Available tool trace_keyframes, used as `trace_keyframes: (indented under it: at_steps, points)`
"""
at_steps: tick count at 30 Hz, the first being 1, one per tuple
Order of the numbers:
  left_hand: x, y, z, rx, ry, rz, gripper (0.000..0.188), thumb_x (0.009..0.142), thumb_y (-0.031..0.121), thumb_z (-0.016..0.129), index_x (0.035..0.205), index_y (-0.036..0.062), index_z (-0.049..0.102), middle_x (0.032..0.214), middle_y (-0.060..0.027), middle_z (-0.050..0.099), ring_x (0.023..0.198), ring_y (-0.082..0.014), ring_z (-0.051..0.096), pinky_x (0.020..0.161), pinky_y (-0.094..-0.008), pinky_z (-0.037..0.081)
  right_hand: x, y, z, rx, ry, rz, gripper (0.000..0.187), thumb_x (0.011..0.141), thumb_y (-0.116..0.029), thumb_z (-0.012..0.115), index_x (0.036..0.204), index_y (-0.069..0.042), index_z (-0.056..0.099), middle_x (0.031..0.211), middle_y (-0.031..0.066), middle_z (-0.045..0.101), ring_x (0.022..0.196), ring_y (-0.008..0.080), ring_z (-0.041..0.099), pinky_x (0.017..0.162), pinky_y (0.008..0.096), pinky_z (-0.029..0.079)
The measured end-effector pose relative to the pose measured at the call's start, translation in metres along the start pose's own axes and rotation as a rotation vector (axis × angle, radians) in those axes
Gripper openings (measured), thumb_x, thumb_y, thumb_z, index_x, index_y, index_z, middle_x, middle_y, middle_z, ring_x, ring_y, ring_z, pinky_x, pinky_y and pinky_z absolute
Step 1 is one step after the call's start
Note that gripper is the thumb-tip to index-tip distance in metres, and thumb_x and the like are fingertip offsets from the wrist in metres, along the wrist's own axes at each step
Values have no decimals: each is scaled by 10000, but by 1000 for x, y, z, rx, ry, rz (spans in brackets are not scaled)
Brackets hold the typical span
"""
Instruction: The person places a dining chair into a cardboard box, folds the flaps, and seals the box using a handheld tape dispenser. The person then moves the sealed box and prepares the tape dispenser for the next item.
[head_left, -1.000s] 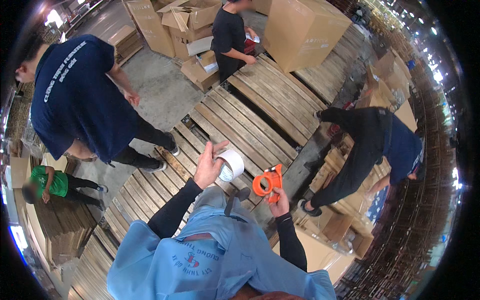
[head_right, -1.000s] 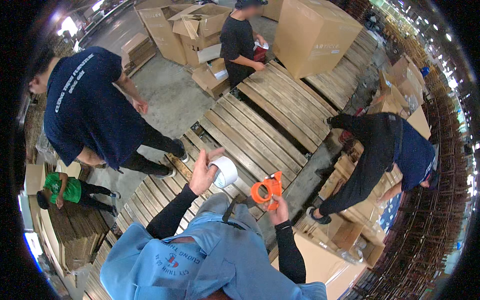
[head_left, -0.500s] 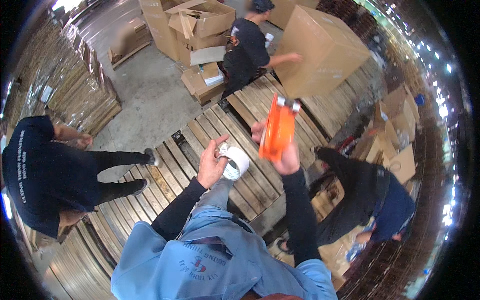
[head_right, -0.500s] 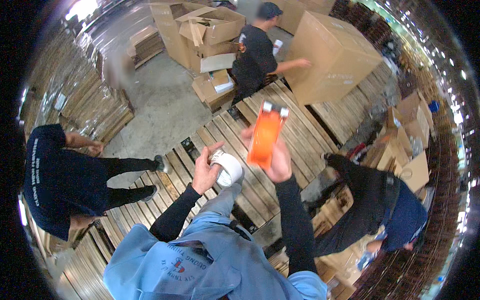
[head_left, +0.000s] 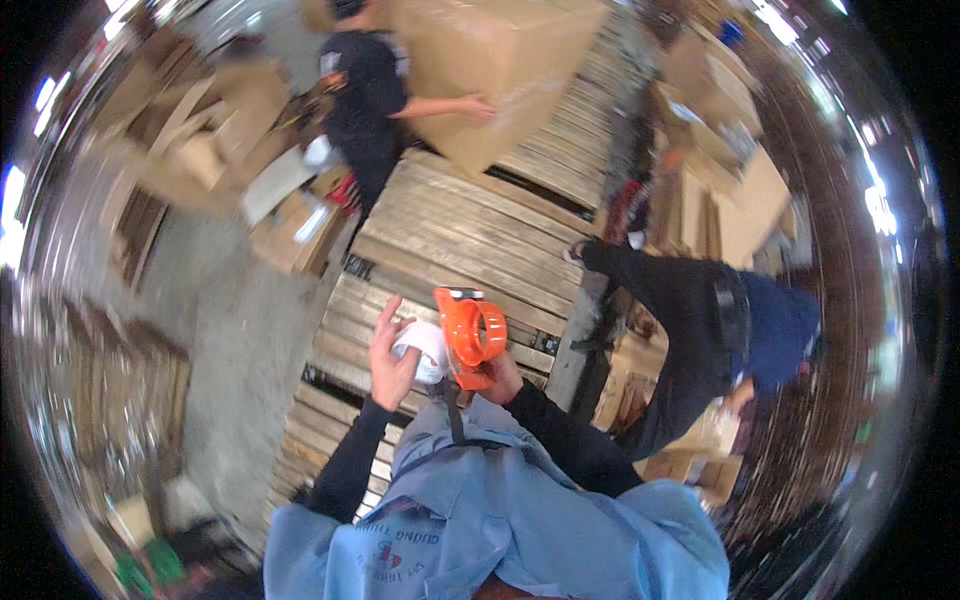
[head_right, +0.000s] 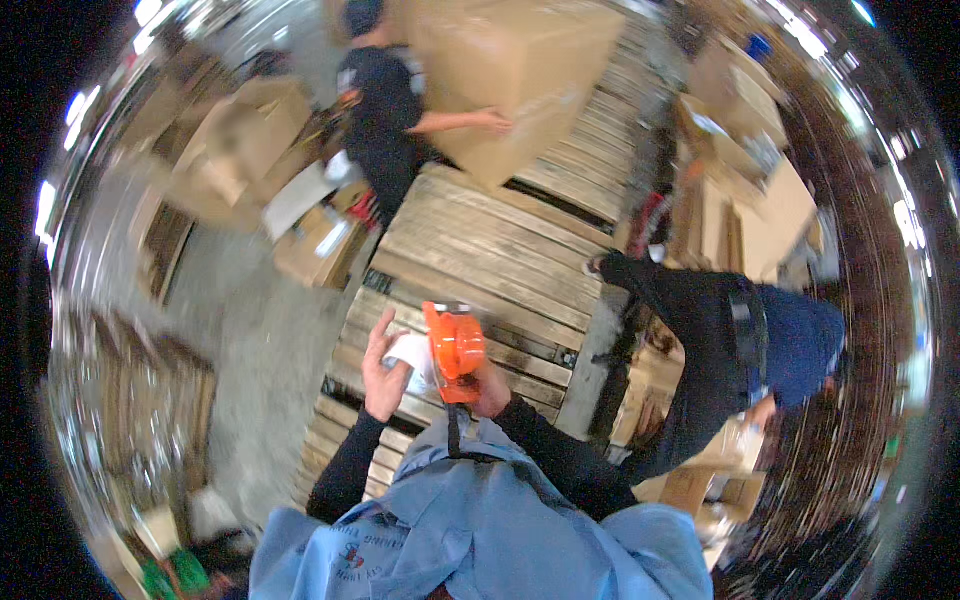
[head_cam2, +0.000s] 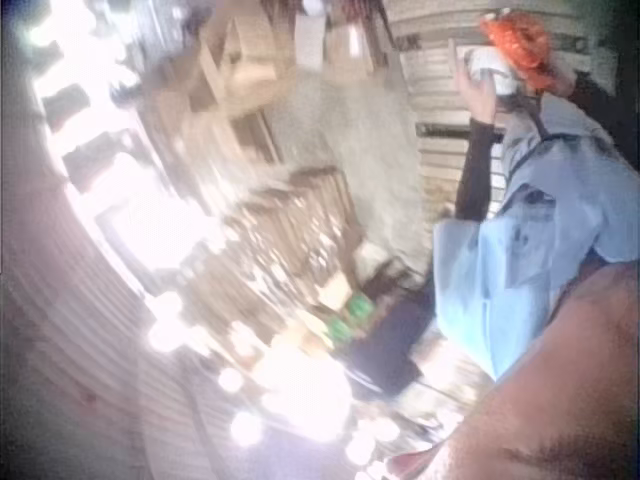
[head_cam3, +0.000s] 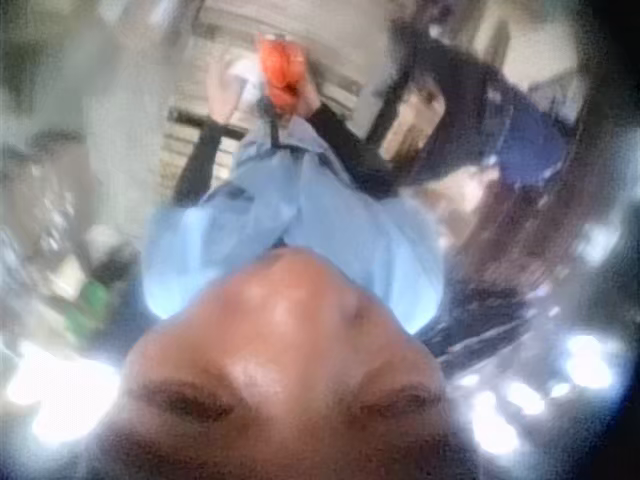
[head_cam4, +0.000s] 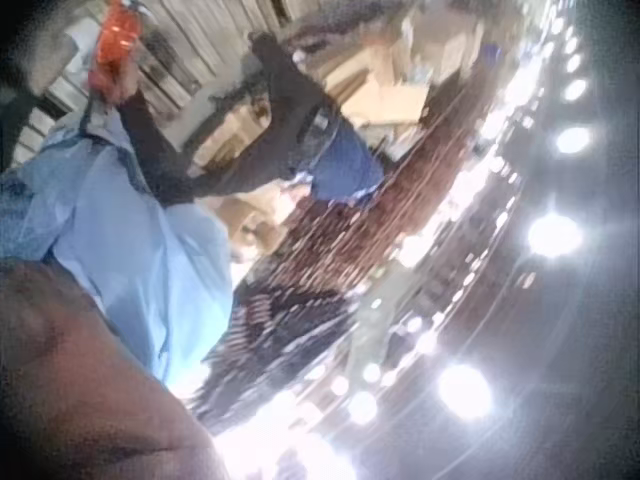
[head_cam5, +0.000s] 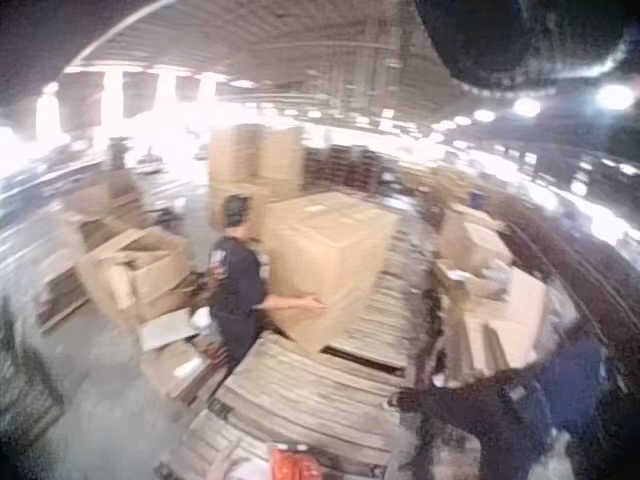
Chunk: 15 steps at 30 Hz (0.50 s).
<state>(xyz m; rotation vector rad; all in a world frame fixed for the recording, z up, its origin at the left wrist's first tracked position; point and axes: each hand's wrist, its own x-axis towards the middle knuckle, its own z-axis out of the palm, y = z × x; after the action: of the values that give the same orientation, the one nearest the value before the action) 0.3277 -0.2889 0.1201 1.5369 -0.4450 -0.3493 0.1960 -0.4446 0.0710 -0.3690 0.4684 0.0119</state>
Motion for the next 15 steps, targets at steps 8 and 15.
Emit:
trace_keyframes:
  at_steps: [8, 15]
  points:
    - [104, -4, 83, -154, -320, 196, 396, 886, 170, 649, 1203, -42, 542, 1427, -166, 474, 1225, -233, 520, 994, -371, 484, 42, -134, 12, 408, -267, -172, 235, 944, -188, 604, 1143, -64, 599, 1039, 63, 667, 1001, 247, 634, 1029, 480, 471]
    - [195, -3, 158, -255, -274, 69, 166, 1006, 81, 571, 1130, -23, 610, 1211, -167, 678, 1012, -189, 659, 858, -305, 535, 87, -224, -18, 643, -424, -282, 295, 1029, -272, 400, 1097, -41, 571, 1006, 95, 609, 1004, 280, 583, 1093, 546, 399]
